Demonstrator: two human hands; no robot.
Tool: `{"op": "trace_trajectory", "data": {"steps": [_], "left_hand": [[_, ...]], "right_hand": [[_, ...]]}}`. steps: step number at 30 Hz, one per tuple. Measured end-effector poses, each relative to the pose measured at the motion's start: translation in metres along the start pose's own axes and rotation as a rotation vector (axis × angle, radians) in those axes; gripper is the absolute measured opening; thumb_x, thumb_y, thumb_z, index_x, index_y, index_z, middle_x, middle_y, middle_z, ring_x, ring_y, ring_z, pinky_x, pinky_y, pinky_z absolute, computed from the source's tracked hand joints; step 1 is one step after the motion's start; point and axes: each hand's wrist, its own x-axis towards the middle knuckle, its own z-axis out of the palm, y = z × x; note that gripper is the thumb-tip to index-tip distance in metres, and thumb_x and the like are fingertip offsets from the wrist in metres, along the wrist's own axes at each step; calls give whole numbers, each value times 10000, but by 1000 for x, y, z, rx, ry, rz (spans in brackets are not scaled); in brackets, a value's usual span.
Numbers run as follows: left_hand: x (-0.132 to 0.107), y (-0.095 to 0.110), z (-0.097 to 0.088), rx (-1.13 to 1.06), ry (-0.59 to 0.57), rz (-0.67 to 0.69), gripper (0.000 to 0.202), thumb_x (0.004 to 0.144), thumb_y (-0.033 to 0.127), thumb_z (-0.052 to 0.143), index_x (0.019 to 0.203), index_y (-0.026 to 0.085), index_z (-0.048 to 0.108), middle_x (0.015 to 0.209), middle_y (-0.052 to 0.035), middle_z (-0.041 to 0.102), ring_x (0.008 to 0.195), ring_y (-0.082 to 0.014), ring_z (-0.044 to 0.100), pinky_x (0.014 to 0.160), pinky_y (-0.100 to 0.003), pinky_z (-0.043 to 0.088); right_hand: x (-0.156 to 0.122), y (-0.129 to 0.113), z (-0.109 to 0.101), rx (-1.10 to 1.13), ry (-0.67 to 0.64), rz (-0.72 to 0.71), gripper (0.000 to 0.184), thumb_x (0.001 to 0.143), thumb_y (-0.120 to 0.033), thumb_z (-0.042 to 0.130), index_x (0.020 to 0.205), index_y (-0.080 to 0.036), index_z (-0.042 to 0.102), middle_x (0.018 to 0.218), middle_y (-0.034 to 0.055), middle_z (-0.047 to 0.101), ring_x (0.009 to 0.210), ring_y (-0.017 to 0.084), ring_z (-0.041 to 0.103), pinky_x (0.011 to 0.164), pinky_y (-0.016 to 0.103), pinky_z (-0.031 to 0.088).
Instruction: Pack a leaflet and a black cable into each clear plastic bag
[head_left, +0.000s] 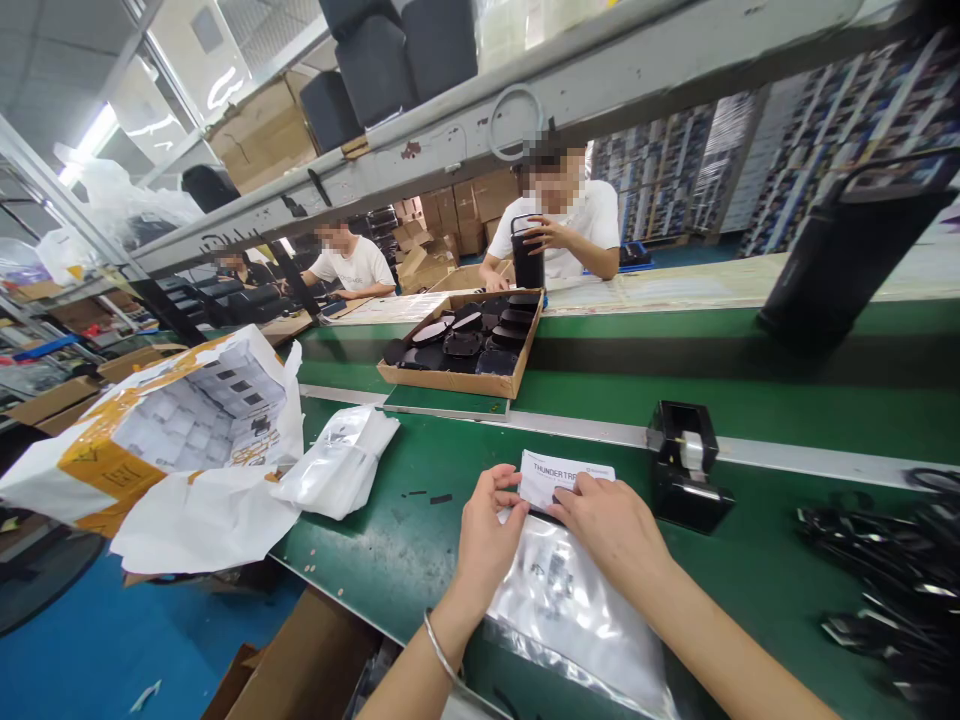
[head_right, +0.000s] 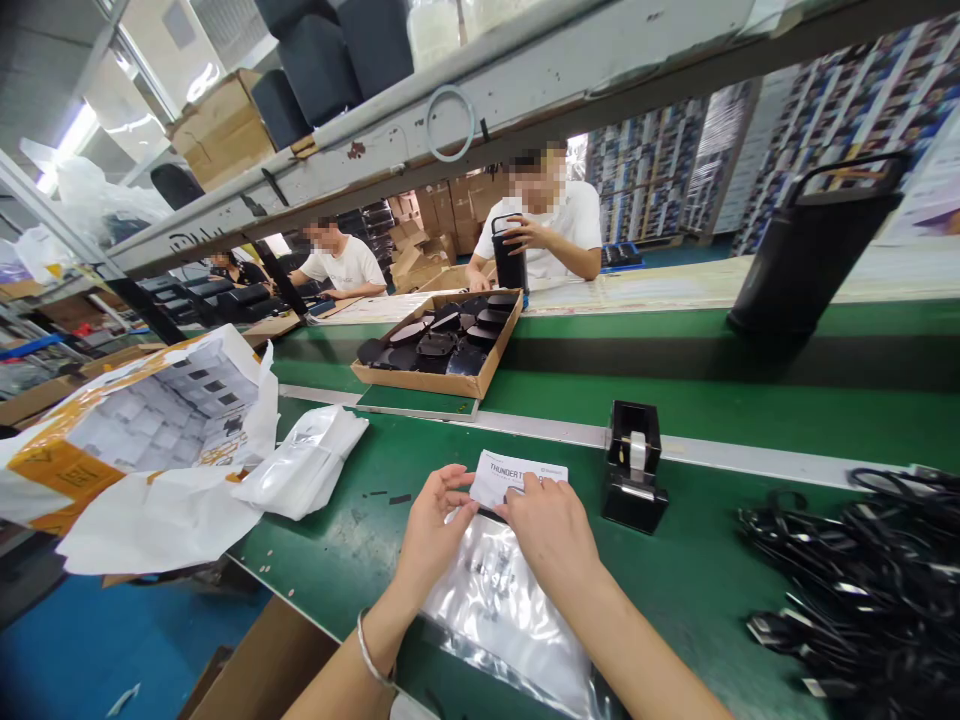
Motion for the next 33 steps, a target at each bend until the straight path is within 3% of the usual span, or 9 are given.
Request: {"op": "trace_trajectory", "data": {"steps": [11,17,21,24,27,28,30,32,33], "left_hand": [[-3,5,-6,65,5,-37,383,741,96,582,1111,188,542,1065,-69,637,813,-158,610,819,-336,461],[-3,3,-7,90,7,-36,368,743,109,583,1099,189,542,1038,-62,632,818,-159,596,822,-333,459],[-5,9,-10,89,67,-27,244,811,290,594,1022,187,526,960,-54,622,802,-163,592,785,-317,457],[-7,17,-11,-99,7,-137,324,867,494,482,989,195,451,760,-14,632,670,-164,616,697,-322,479],[-9,24,-9,-387,-144,-247,388,829,504,551,1004,213,363,737,-3,666,630,-160,642,657,-311,495],[-10,26,-8,-434,-171,-248,412,803,462,612,1005,218,347,759,-6,676,645,-153,645,656,-293,490],[-14,31,-7,-460,-214,-232,440,771,364,683,1004,221,338,775,-3,685,664,-133,641,659,-257,470],[-19,36,-5,-448,-299,-244,415,780,311,681,1008,214,348,745,2,680,664,-126,635,651,-240,455],[-22,38,-4,-433,-348,-253,397,786,292,672,1017,211,359,738,5,672,664,-125,631,644,-237,452]], "right_hand": [[0,-5,3,-75,-11,-37,209,883,-241,539,831,-154,722,785,114,691,720,256,664,636,348,409],[-1,-18,6,-110,51,-135,245,706,67,525,746,-95,704,666,124,680,604,240,645,576,327,411],[0,-12,12,-82,165,-153,273,677,87,484,699,-104,678,606,100,668,539,226,634,501,310,402],[-6,-4,16,-12,284,-178,294,759,38,441,797,-129,679,687,81,705,584,203,654,544,305,448],[-24,0,15,87,403,-237,303,867,-79,402,991,-169,664,957,89,727,869,209,670,780,336,491],[-32,2,13,156,443,-157,292,893,-161,411,1079,-168,637,1065,114,699,967,234,645,833,368,486],[-50,8,9,410,457,167,423,887,-374,457,1230,-146,548,1161,171,645,994,287,631,786,414,523],[-70,20,5,820,268,487,582,824,-516,503,1263,-135,526,1074,175,679,831,282,672,652,387,562],[-80,27,3,1017,125,573,583,799,-540,525,1225,-145,565,984,150,710,732,260,677,594,360,565]]}}
